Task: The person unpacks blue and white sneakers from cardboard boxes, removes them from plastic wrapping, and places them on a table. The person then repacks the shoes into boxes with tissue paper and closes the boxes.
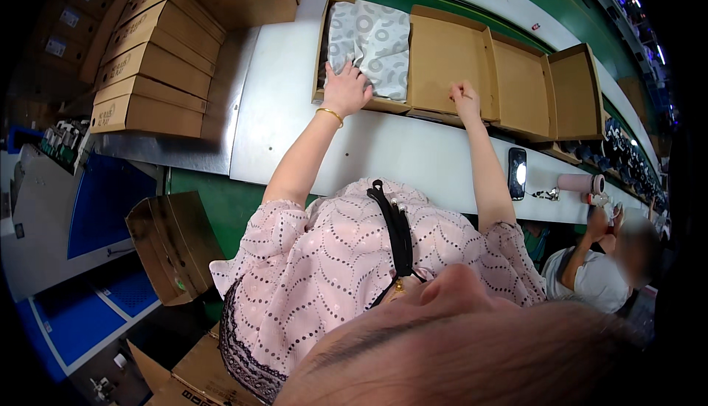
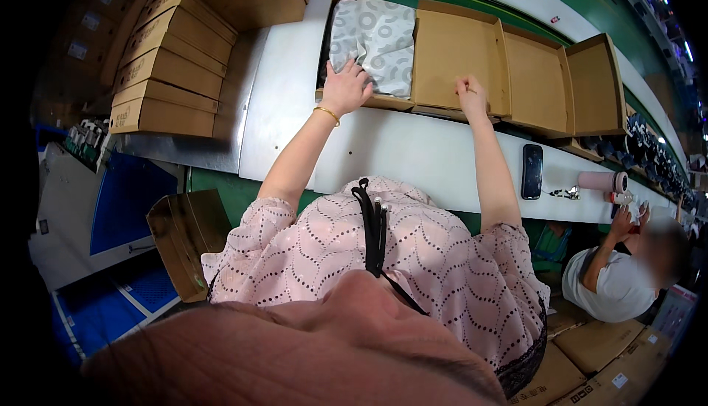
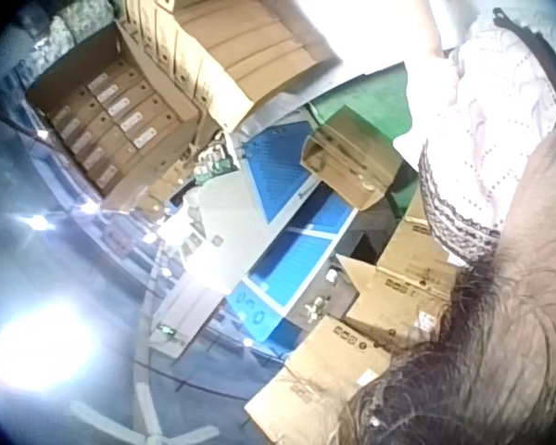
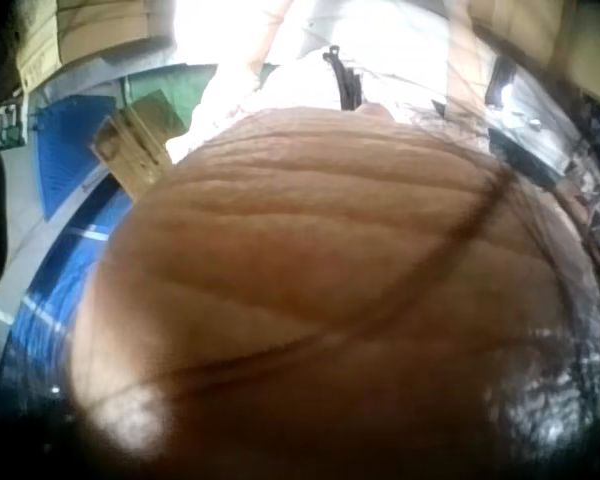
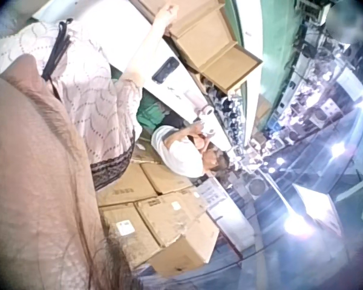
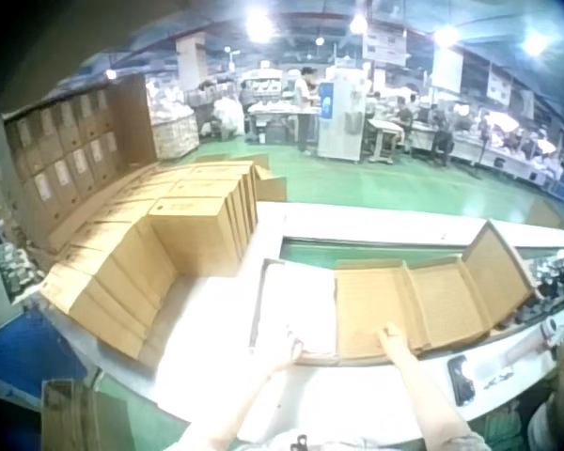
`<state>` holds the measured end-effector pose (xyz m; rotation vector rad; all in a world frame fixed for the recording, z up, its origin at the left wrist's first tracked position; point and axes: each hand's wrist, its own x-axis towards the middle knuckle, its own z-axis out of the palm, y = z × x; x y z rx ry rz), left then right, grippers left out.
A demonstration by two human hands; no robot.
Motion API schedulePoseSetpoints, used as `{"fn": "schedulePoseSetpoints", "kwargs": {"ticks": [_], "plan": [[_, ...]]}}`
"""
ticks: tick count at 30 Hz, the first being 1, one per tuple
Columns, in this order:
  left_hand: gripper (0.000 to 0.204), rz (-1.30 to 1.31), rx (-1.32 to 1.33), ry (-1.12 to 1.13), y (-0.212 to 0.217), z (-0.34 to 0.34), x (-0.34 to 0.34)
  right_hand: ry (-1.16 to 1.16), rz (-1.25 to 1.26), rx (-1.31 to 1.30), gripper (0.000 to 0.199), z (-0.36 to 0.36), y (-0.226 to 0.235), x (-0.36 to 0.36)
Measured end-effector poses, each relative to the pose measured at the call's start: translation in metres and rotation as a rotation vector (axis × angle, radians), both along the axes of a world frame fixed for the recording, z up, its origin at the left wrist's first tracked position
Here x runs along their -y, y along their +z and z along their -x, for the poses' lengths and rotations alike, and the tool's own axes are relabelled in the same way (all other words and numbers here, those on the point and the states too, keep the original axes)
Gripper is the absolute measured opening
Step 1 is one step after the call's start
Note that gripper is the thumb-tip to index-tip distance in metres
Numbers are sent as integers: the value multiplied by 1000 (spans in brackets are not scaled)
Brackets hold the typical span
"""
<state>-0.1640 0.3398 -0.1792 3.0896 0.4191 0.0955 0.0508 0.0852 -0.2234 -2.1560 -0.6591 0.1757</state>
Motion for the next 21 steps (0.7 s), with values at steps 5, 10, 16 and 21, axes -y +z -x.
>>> {"fn": "schedulePoseSetpoints", "kwargs": {"ticks": [5,10,16,21], "plan": [[33,46,57,4,-5,2,-4,-146,-208,-151,23,7,8,3],[35,13,20,-10,-8,1,-7,-52,-148,-264,26,10,8,2],[37,55,48,-21,-8,1,-8,-65,-8,-170,29,14,3,-4],[37,74,78,-6,-9,4,-9,-54,59,-212,28,25,19,-5]]}}
